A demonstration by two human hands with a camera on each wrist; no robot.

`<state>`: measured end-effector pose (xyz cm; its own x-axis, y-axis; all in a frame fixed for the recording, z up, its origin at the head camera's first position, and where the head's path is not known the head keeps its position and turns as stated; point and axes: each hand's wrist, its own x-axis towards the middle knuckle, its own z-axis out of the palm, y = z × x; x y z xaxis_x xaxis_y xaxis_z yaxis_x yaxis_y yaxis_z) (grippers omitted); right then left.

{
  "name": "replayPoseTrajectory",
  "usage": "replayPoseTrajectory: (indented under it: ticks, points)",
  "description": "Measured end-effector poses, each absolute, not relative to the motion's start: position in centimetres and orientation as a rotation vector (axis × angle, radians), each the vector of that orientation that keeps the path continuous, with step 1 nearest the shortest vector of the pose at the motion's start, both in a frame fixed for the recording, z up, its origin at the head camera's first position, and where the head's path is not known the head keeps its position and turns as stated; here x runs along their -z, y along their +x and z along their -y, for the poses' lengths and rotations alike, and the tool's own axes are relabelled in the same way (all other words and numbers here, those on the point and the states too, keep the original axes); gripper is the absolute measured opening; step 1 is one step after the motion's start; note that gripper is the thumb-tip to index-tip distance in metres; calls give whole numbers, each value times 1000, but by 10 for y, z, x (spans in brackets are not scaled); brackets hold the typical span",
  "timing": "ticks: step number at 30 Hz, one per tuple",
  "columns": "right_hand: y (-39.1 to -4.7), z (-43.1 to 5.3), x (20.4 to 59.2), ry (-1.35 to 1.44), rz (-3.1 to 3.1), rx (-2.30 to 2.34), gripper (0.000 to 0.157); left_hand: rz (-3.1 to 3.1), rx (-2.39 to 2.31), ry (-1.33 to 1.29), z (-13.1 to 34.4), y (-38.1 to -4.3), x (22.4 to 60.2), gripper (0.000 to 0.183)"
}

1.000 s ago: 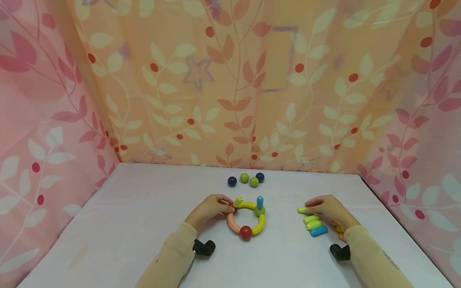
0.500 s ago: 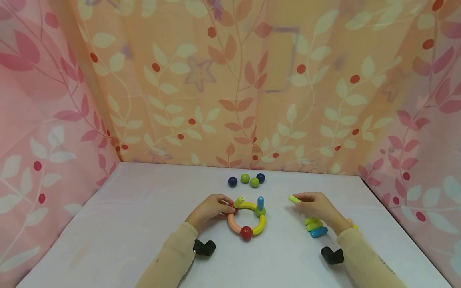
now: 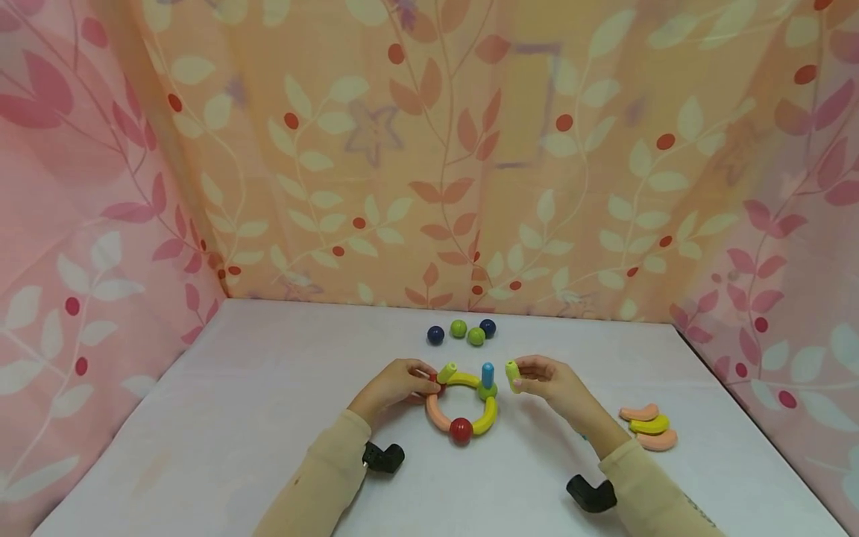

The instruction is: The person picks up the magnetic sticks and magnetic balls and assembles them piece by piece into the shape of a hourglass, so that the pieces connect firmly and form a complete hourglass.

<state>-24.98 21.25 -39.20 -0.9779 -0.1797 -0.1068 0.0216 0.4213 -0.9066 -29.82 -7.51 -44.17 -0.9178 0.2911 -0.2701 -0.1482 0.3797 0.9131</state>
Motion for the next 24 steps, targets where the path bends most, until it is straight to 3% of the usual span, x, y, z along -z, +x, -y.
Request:
replayPoseTrajectory:
  ticks: [12,24]
  points:
    - [-232,-160,408,-150,-2381,1674,36,-2259,-1563,108,76,-299,442,32]
    - [-226,-144,415,-178,-2380,1679,34,-2249,-1577,110,75,-300,442,32]
